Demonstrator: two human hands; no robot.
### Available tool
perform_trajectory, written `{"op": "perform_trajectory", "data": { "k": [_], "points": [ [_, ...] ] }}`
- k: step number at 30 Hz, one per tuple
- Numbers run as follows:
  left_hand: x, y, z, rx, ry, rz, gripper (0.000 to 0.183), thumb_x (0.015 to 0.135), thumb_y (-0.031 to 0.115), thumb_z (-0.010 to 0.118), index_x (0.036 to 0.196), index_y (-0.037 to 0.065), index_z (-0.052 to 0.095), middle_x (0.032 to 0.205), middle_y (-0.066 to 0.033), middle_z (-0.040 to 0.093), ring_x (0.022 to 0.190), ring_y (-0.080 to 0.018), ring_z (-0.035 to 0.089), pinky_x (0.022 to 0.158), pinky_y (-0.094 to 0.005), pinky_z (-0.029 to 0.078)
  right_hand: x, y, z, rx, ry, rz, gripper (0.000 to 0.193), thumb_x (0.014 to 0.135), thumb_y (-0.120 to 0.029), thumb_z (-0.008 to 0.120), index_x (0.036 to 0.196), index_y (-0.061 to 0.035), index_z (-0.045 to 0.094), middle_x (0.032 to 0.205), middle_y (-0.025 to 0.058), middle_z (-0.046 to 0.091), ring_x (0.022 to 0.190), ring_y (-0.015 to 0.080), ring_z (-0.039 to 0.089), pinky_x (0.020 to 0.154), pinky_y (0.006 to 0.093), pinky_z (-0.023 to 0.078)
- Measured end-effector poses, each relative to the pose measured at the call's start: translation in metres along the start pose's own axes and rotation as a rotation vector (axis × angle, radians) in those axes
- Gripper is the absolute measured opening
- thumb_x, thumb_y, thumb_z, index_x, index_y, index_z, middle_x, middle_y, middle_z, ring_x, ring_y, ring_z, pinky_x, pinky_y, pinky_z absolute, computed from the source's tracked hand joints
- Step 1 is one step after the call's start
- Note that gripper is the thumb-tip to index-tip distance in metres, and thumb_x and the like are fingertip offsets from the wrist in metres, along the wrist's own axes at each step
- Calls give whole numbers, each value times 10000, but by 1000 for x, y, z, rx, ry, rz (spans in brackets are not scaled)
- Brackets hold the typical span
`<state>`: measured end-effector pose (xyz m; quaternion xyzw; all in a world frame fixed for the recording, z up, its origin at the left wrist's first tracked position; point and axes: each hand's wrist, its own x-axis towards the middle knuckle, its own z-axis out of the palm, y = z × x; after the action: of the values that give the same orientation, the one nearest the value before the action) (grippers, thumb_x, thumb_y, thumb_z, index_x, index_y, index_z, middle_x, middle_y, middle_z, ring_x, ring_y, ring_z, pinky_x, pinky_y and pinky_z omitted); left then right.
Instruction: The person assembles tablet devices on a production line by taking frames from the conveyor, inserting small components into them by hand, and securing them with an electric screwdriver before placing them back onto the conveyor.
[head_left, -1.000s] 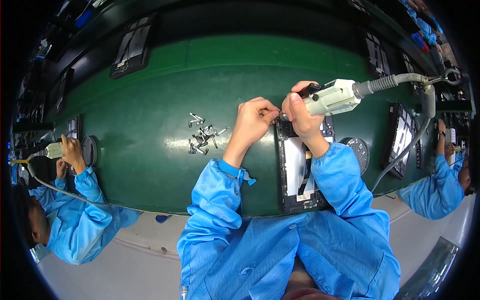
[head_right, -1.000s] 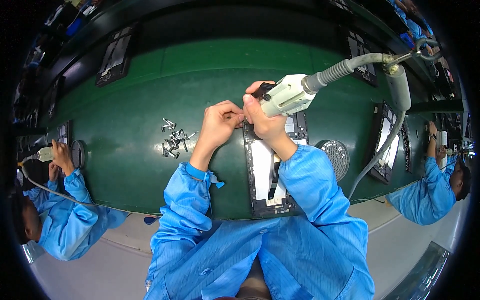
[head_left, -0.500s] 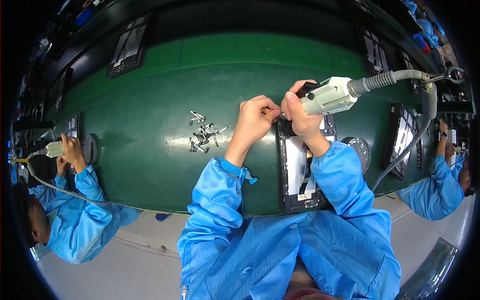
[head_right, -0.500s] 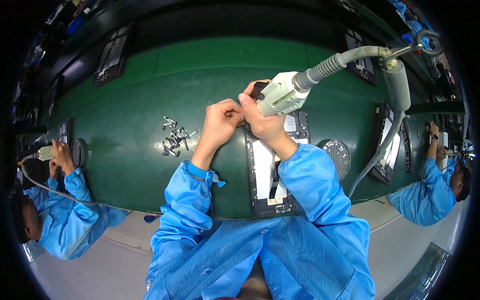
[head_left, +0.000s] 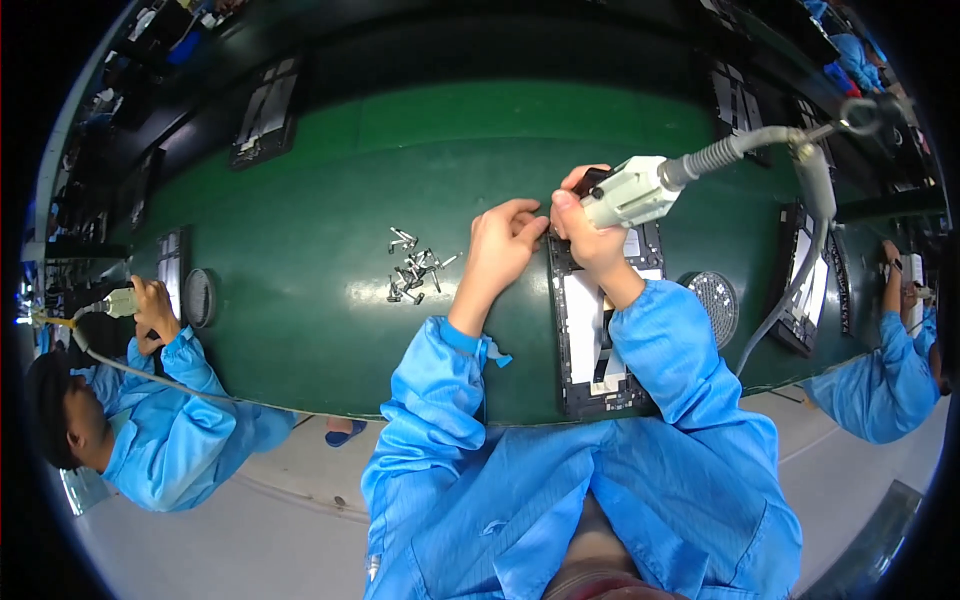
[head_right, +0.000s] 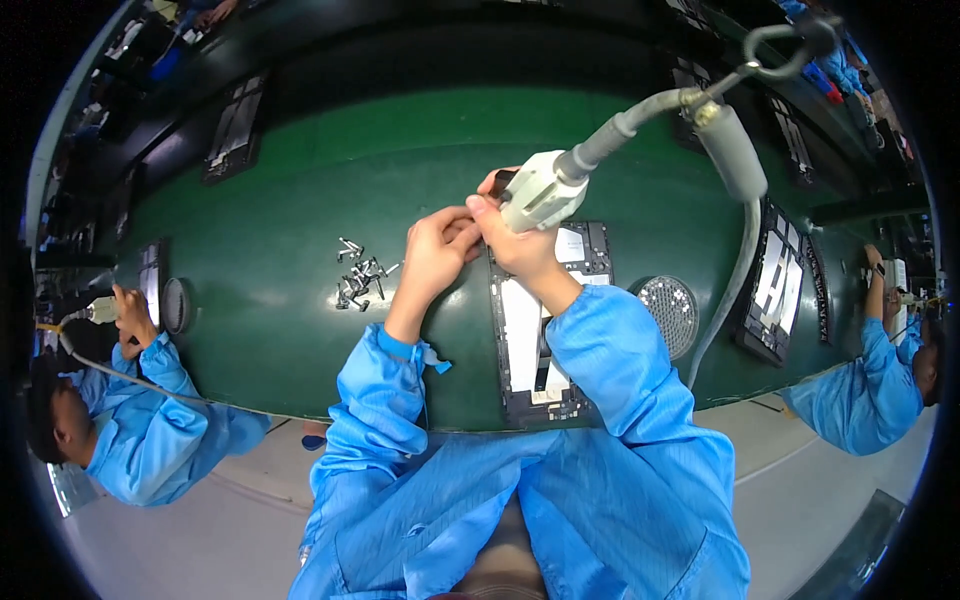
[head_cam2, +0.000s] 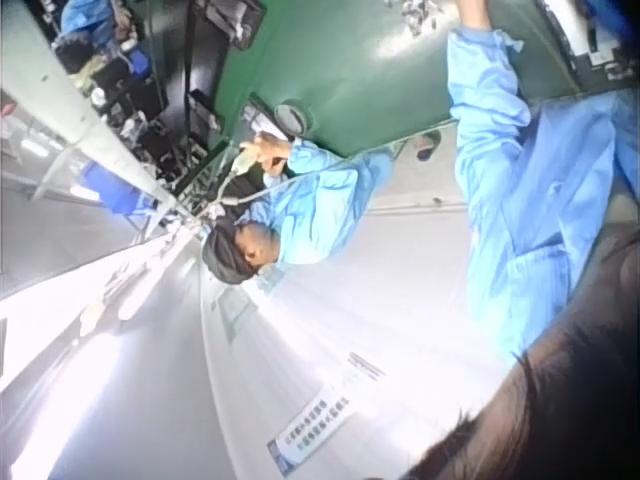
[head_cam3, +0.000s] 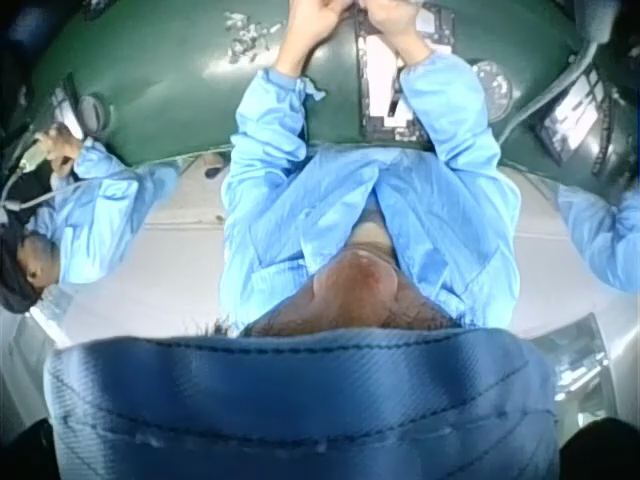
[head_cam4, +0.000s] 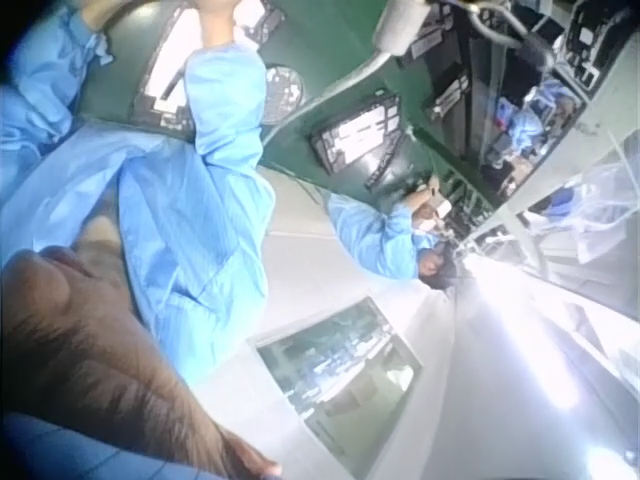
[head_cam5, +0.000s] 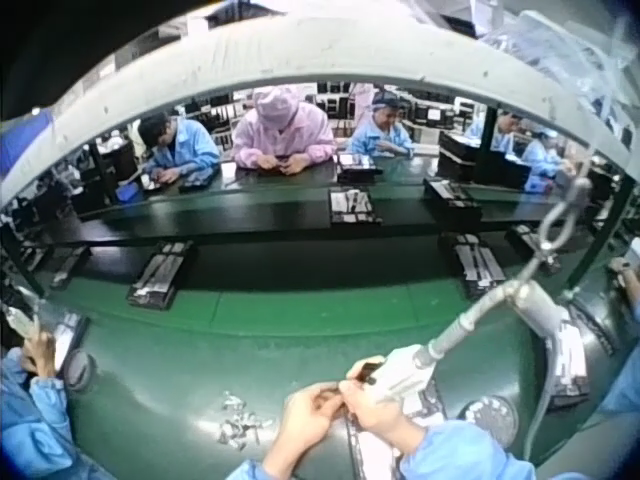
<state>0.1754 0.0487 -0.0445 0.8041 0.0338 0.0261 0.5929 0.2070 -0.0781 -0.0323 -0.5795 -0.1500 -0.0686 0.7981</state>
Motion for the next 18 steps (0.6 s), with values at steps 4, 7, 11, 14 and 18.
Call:
{"op": "perform_trajectory", "data": {
  "k": [4, 7, 11, 14, 18],
  "points": [
    [-54, 24, 7, 505, -99, -184, 293, 812, 234, 644, 862, -55, 629, 756, -197, 609, 650, -328, 591, 640, -405, 483, 24, -2, -30, 265, 8, -101, 176, 879, -75, 541, 1030, -23, 467, 616, 7, 455, 463, 80, 417, 487, 248, 391],
    [-114, 45, 30, 416, -117, -88, 477, 753, 244, 702, 1079, -76, 562, 1015, -217, 535, 971, -343, 543, 840, -395, 444, 44, -27, -24, 404, 57, -159, 146, 877, -62, 542, 1007, -23, 487, 608, 6, 449, 468, 80, 418, 489, 247, 390],
    [-142, 35, 44, -55, -204, -16, 814, 766, 149, 685, 1409, -28, 219, 1232, -201, 440, 1142, -314, 450, 1001, -361, 331, 50, -27, -28, 416, 105, -170, 169, 846, -53, 588, 991, -17, 511, 676, 26, 511, 496, 81, 466, 469, 238, 407],
    [-156, 33, 60, -455, -86, -156, 745, 796, -6, 587, 1429, -24, 193, 1418, -129, 329, 1263, -217, 374, 1054, -317, 267, 47, -50, -25, 353, 137, -166, 177, 835, -52, 610, 977, -13, 512, 671, 19, 517, 478, 71, 467, 433, 216, 387],
    [-92, 28, 57, -484, 75, -59, 707, 822, 3, 573, 1432, 7, 218, 1409, -131, 360, 1267, -215, 371, 1048, -310, 282, 42, -116, -54, 388, 166, -212, 152, 846, -46, 594, 970, -6, 516, 610, 2, 496, 455, 68, 461, 427, 213, 376]
  ]
}}
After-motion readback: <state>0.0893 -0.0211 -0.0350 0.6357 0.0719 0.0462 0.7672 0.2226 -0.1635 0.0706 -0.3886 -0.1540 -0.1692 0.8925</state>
